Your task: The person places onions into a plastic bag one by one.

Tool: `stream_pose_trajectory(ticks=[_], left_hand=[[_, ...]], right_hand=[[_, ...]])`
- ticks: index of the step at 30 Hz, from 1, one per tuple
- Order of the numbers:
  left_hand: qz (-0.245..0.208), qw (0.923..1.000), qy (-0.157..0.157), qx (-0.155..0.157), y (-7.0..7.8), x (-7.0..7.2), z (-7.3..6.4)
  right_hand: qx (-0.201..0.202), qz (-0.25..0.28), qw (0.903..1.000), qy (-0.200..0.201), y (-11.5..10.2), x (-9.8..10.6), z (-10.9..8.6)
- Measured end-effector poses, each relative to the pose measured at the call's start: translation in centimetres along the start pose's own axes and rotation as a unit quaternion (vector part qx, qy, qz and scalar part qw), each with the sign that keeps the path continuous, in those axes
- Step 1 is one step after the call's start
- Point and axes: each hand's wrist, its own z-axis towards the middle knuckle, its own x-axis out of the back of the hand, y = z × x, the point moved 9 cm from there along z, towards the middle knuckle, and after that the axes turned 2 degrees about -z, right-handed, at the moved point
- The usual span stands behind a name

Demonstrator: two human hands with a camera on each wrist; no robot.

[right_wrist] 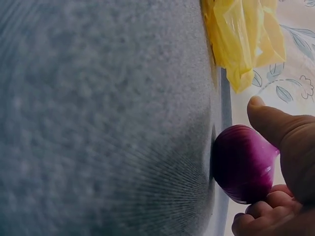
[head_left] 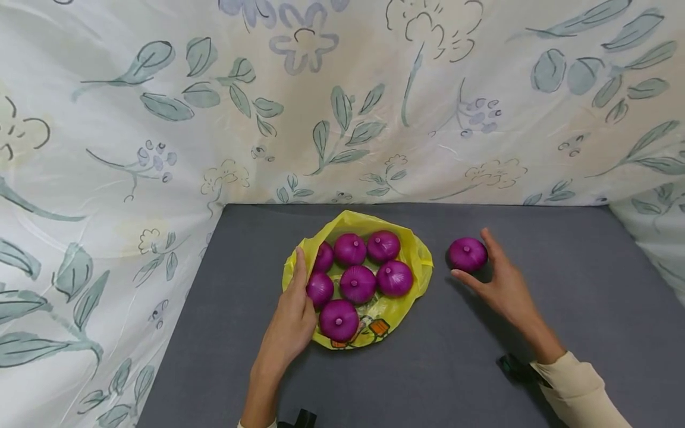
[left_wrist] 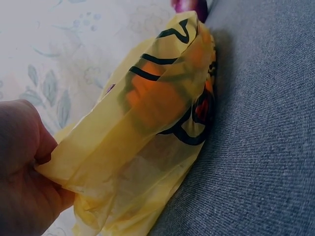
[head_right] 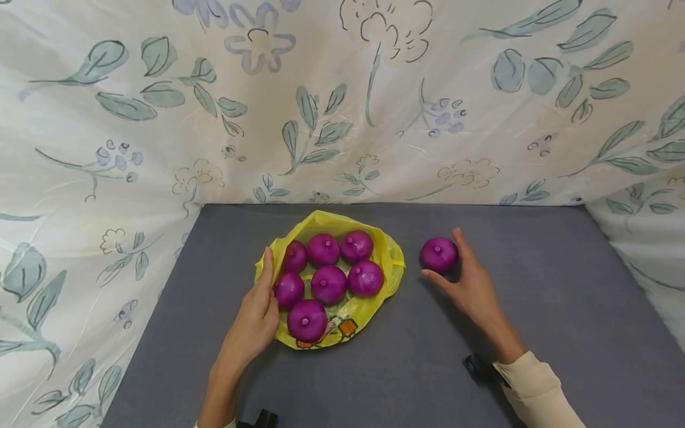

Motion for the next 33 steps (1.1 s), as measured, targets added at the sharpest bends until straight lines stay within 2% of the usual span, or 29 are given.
stream_pose_trajectory(ticks=[6, 21, 33], left_hand=[[-0.001, 0.9999, 0.003, -0.011, 0.2, 0.3, 0.0], [-0.002, 1.0, 0.002, -0.003, 0.0, 0.3, -0.2], [-0.001, 1.0, 0.002, -0.001, 0.0, 0.2, -0.1]], right_hand=[[0.009, -0.006, 0.9999, 0.008, -0.3, -0.1, 0.3], [0.055, -0.02, 0.9975, 0.039, -1.1, -0.1, 0.7], [0.043, -0.016, 0.9981, 0.042, -0.5, 0.2, 1.0]])
